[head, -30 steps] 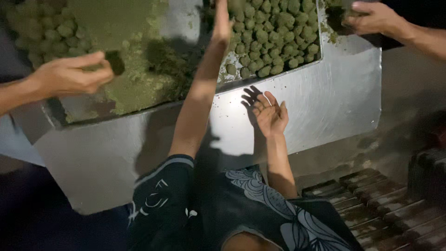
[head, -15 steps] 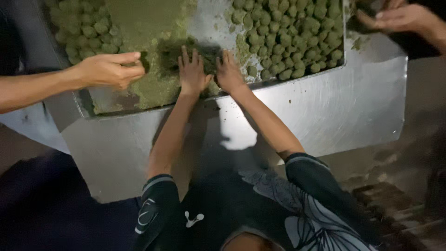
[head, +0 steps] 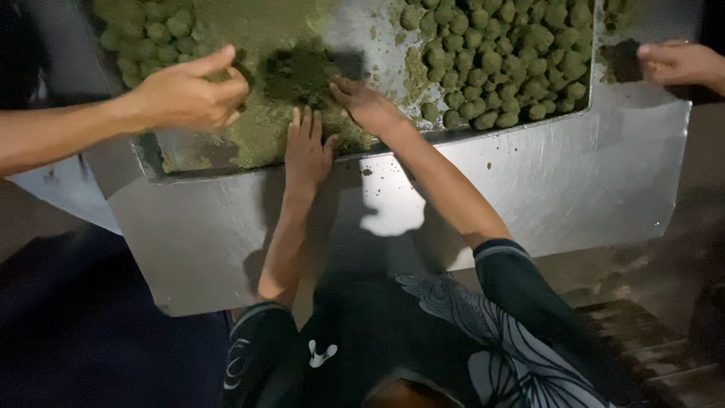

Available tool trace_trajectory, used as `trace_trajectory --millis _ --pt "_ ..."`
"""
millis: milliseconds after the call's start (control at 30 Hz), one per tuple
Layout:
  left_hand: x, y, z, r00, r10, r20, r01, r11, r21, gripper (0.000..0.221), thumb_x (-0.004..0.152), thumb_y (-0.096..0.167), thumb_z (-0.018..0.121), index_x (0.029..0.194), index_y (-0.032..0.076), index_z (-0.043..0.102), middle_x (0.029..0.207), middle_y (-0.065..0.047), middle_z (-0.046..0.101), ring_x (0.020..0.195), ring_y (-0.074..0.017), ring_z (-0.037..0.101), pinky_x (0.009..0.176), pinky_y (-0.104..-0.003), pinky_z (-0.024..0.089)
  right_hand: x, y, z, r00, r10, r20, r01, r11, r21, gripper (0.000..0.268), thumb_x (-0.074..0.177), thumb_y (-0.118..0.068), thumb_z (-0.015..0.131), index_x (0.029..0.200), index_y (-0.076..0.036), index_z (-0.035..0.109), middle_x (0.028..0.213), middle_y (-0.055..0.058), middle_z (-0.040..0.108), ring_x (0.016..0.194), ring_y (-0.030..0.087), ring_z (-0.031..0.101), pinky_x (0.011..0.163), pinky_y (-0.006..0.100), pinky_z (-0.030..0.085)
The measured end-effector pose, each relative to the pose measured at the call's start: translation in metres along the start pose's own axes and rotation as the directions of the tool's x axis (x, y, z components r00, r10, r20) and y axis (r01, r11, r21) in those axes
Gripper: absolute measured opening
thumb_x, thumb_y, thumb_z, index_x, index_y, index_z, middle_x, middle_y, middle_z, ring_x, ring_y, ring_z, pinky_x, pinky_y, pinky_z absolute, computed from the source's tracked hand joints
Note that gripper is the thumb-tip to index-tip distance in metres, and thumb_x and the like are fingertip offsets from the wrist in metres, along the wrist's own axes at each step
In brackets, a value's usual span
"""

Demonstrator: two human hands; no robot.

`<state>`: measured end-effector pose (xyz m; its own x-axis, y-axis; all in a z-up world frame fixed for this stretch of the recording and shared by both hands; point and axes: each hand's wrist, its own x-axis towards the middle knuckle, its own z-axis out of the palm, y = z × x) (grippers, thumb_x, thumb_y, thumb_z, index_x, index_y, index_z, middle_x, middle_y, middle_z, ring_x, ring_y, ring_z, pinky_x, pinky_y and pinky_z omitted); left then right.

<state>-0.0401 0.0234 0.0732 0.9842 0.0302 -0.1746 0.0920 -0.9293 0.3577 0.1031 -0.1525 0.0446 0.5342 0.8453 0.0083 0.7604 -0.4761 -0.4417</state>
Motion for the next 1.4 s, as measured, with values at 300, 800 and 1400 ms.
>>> trace_trajectory --millis 300,800,1400 --pt "-0.013 0.008 0.007 0.913 -0.046 -0.406 -0.014 0.989 -0.146 0.032 0.108 0.017 0.054 0.121 -0.005 0.073 0.135 -0.019 0.068 0.137 -0.0363 0.057 0.112 -0.043 0.051 0.006 0.001 0.011 0.984 0.096 0.152 -0.080 0.991 -0.106 0.039 0.091 -0.007 0.064 0.130 -0.004 0.063 0.140 0.019 0.061 0.132 0.036 0.055 0.105 0.043 0.049" --pt "-0.008 0.008 0.011 0.894 -0.088 -0.439 0.037 0.992 -0.124 0.032 0.108 0.018 0.052 0.117 -0.002 0.075 0.133 -0.016 0.069 0.136 -0.0324 0.057 0.108 -0.041 0.054 -0.013 0.012 0.002 0.986 0.008 0.168 0.023 0.983 -0.181 0.042 0.093 -0.006 0.059 0.134 0.003 0.064 0.143 0.021 0.059 0.124 0.037 0.061 0.091 0.045 0.058" --pt "0.116 0.065 0.068 0.995 0.008 0.095 0.068 -0.754 -0.653 0.042 0.121 0.043 0.055 0.107 0.004 0.062 0.103 -0.008 0.065 0.096 -0.0216 0.065 0.085 -0.041 0.057 -0.023 -0.065 -0.089 0.893 0.313 -0.324 -0.194 0.916 0.350 0.030 0.088 0.003 0.065 0.117 -0.002 0.070 0.127 0.019 0.072 0.117 0.038 0.068 0.104 0.044 0.053"
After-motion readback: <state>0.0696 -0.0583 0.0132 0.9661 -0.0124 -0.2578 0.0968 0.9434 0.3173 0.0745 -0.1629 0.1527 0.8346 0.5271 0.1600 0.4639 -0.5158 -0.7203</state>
